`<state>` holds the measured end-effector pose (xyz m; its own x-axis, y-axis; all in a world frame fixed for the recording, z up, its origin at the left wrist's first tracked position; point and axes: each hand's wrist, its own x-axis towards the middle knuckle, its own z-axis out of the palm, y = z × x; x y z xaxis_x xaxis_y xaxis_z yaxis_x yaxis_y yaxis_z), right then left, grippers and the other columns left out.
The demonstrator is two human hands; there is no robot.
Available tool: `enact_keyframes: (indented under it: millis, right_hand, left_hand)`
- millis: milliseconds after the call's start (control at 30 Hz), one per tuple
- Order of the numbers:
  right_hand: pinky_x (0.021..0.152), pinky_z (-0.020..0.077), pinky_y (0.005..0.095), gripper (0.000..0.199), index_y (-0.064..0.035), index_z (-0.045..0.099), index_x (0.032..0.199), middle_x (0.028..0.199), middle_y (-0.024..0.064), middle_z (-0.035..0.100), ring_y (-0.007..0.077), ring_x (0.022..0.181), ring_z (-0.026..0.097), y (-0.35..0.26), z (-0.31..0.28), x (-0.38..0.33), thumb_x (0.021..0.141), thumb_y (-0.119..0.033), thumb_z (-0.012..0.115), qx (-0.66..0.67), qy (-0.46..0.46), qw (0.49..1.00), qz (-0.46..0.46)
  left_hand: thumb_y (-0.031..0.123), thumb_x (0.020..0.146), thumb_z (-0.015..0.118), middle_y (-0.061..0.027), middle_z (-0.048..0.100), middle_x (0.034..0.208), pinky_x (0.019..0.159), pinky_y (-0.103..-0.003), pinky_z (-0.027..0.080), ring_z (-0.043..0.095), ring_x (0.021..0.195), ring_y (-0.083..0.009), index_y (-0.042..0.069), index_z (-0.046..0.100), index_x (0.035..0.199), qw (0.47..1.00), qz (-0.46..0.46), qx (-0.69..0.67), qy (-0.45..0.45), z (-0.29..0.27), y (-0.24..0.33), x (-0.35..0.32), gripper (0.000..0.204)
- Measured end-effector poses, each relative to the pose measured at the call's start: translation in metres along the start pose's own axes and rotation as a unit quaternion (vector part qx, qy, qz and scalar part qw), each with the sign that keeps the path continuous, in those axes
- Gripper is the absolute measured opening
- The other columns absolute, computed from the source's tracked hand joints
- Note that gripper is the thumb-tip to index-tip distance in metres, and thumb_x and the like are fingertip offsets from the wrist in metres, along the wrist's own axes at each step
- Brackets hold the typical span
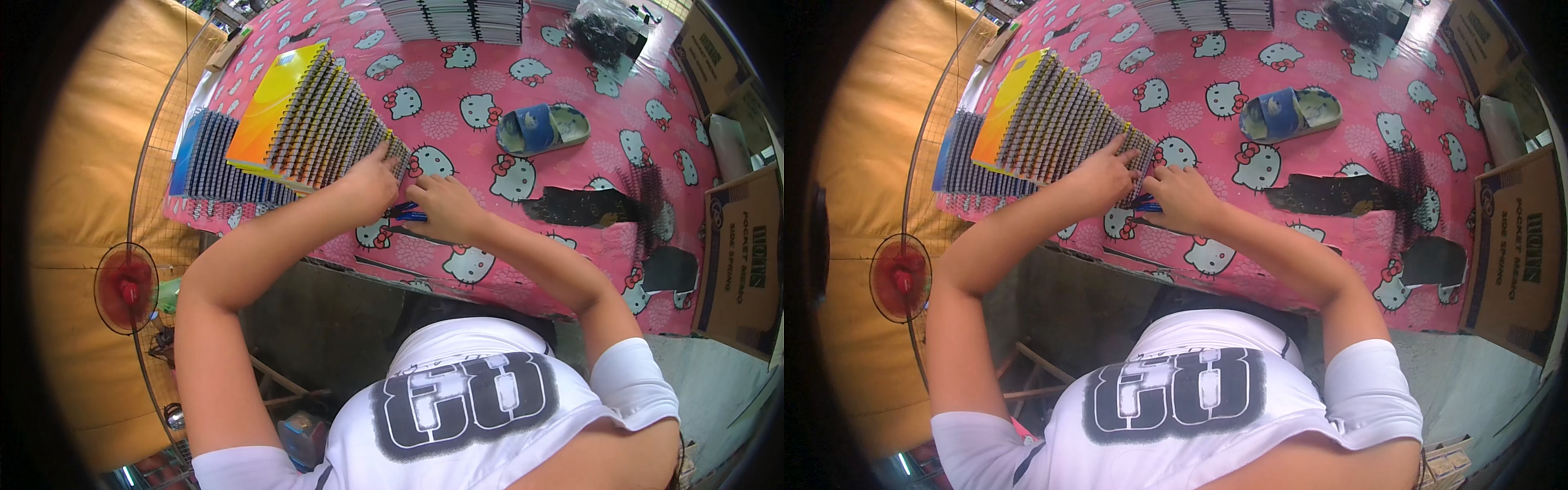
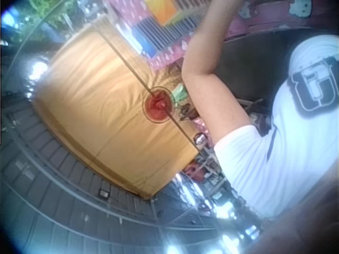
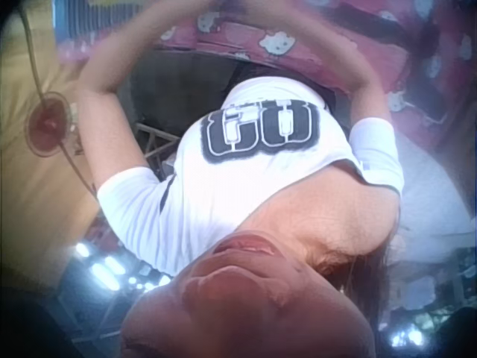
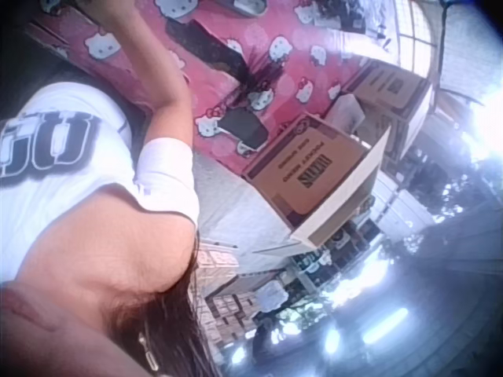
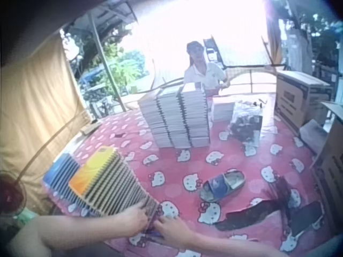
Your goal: The person binds stacks of paper and covers into notebooks by manually aligning them and inserting a spiral binding through the pre-punched holes, then uses pliers to cut the excess binding.
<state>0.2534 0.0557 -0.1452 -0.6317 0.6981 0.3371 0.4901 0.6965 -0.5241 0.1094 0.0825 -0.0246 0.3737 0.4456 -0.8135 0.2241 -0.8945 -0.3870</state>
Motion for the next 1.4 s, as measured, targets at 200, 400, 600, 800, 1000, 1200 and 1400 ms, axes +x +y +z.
enact_keyframes:
  millis: [200,400,600,800,1000,1200,1400]
  right_hand:
    - [0.076,0.052,0.0506,0.039,-0.0024,0.064,0.087,0.088,0.016,0.065,0.0338,0.086,0.066,0.001,-0.034,0.027,0.079,-0.039,0.071,0.423,-0.307,0.778,0.35]
    - [0.076,0.0483,0.0501,0.042,-0.0049,0.06,0.097,0.09,0.0143,0.063,0.032,0.089,0.064,-0.007,-0.013,0.008,0.078,-0.041,0.071,0.149,-0.143,0.966,0.156]
    - [0.083,0.0371,0.0403,0.048,-0.0084,0.058,0.102,0.103,0.0104,0.055,0.0279,0.1,0.053,0.002,0.008,-0.009,0.071,-0.04,0.074,-0.044,0.016,0.999,-0.009]
    - [0.072,0.0462,0.045,0.041,-0.0061,0.062,0.094,0.089,0.0109,0.061,0.029,0.087,0.061,0.004,0.008,-0.004,0.072,-0.039,0.074,0.008,0.003,1.0,-0.004]
    - [0.056,0.0511,0.0473,0.041,0.0,0.069,0.081,0.063,0.0151,0.065,0.0328,0.055,0.064,0.009,-0.029,0.03,0.077,-0.041,0.07,0.356,-0.27,0.836,0.319]
    - [0.073,0.0471,0.0431,0.046,-0.005,0.063,0.103,0.09,0.0128,0.061,0.0286,0.085,0.062,0.005,-0.008,0.005,0.075,-0.04,0.073,0.011,-0.065,0.997,0.026]
    - [0.089,0.0382,0.0414,0.051,-0.0065,0.056,0.109,0.105,0.0116,0.055,0.0286,0.101,0.053,0.016,0.004,-0.01,0.074,-0.04,0.073,-0.039,-0.035,0.999,-0.009]
  left_hand:
    - [0.029,0.084,0.06,0.0021,0.047,0.142,0.116,-0.053,0.013,0.03,0.14,-0.0226,0.019,0.064,0.12,1.0,-0.006,0.008,0.001,-0.001,0.002,0.0,0.038]
    - [0.03,0.087,0.057,0.0014,0.043,0.146,0.116,-0.053,0.012,0.031,0.14,-0.0221,0.018,0.058,0.128,0.999,-0.01,0.009,0.048,0.012,0.003,-0.002,0.043]
    - [0.026,0.086,0.056,0.0,0.049,0.141,0.116,-0.052,0.014,0.034,0.138,-0.0223,0.015,0.068,0.113,0.999,-0.021,0.029,0.02,0.005,0.004,0.0,0.032]
    - [0.024,0.084,0.057,-0.0009,0.052,0.138,0.115,-0.052,0.016,0.035,0.137,-0.0228,0.014,0.071,0.107,0.999,-0.017,0.002,0.031,0.008,0.003,0.0,0.028]
    - [0.03,0.087,0.055,-0.0006,0.046,0.143,0.116,-0.054,0.01,0.03,0.14,-0.0234,0.017,0.062,0.124,0.999,-0.024,0.013,0.038,0.012,0.006,0.004,0.04]
    - [0.034,0.088,0.054,0.0007,0.041,0.148,0.116,-0.057,0.004,0.024,0.143,-0.0242,0.02,0.054,0.134,0.999,-0.025,0.015,-0.012,0.011,0.011,0.013,0.048]
    - [0.03,0.085,0.06,-0.0002,0.046,0.143,0.115,-0.057,0.008,0.029,0.141,-0.0251,0.017,0.062,0.123,1.0,-0.025,0.01,-0.015,0.005,0.008,0.011,0.04]
